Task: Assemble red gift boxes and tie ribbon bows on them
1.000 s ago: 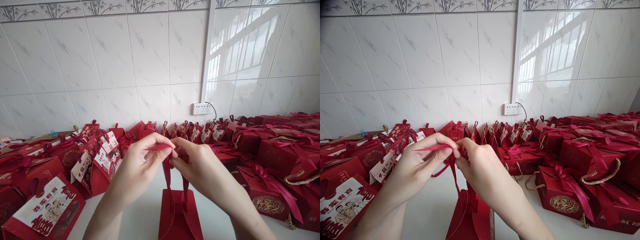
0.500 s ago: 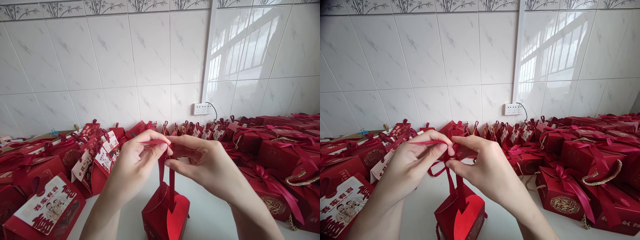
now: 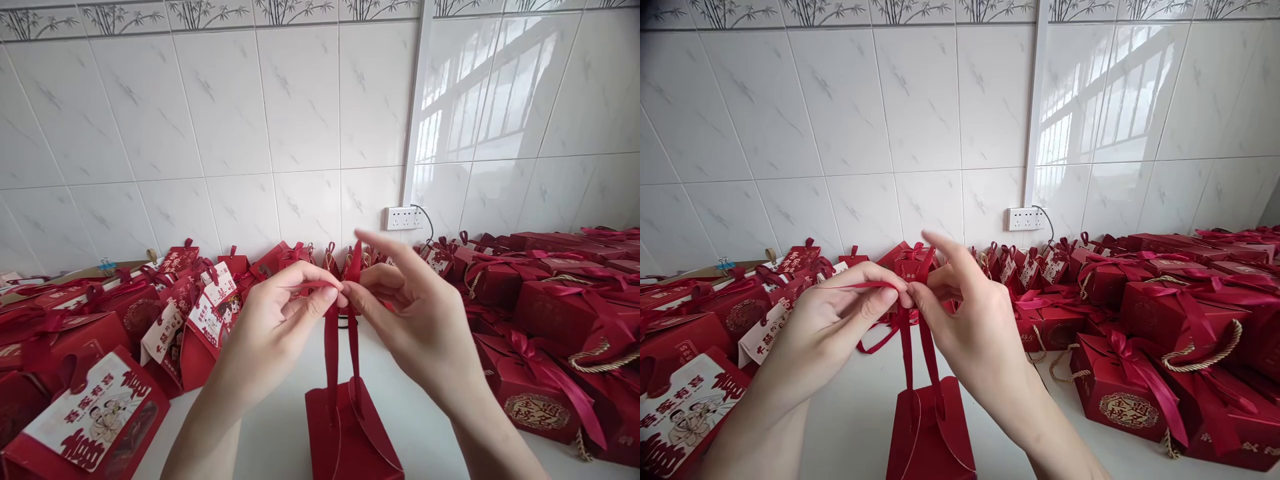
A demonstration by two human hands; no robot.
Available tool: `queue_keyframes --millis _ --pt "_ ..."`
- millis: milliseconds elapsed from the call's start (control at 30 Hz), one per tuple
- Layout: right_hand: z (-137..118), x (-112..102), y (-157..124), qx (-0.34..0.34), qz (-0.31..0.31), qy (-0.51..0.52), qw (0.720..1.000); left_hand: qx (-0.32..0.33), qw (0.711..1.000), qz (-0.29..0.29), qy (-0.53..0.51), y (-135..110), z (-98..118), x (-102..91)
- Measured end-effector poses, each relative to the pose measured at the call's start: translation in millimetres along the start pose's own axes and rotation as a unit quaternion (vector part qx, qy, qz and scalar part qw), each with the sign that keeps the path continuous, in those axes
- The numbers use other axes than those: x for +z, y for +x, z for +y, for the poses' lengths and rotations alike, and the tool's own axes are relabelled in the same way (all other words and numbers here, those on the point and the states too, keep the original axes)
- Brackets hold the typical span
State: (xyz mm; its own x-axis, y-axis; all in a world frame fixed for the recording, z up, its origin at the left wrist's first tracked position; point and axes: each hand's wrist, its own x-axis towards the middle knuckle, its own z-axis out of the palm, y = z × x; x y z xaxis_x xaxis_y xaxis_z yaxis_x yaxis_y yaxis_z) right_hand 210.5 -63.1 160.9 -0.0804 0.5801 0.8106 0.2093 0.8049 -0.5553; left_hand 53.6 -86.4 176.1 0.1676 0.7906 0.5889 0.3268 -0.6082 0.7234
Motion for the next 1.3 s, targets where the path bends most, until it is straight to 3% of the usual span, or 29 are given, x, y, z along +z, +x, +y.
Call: queue_keyframes --millis 200,533,733,833,967,1133,1300 --pt "2 -2 0 0.026 0.049 0.01 0.998 -0.002 1.0 0.011 -0.019 -1 -3 2.7" --pt "-2 -12 7 0.135 -0.04 0.14 0.98 -0.038 0.999 0.004 0.003 3 -7 2.9" --pt "2 -13 7 0.095 0.005 0.1 0.99 -0.011 1.0 -0.023 -0.005 7 -8 3.0" --pt "11 -18 5 0.13 0.037 0.086 0.987 -0.007 0.999 -0.029 -0.018 4 -19 0.4" --pt "31 -29 -5 0.202 0.078 0.118 0.969 -0.076 0.989 0.044 -0.119 -19 -48 -4.8" --pt "51 -45 -32 0.281 0.177 0.191 0.924 -0.194 0.933 0.171 -0.251 -62 -78 -5.2" --pt "70 -68 -64 0.333 0.26 0.169 0.891 -0.261 0.88 0.286 -0.274 -95 -92 -6.7"
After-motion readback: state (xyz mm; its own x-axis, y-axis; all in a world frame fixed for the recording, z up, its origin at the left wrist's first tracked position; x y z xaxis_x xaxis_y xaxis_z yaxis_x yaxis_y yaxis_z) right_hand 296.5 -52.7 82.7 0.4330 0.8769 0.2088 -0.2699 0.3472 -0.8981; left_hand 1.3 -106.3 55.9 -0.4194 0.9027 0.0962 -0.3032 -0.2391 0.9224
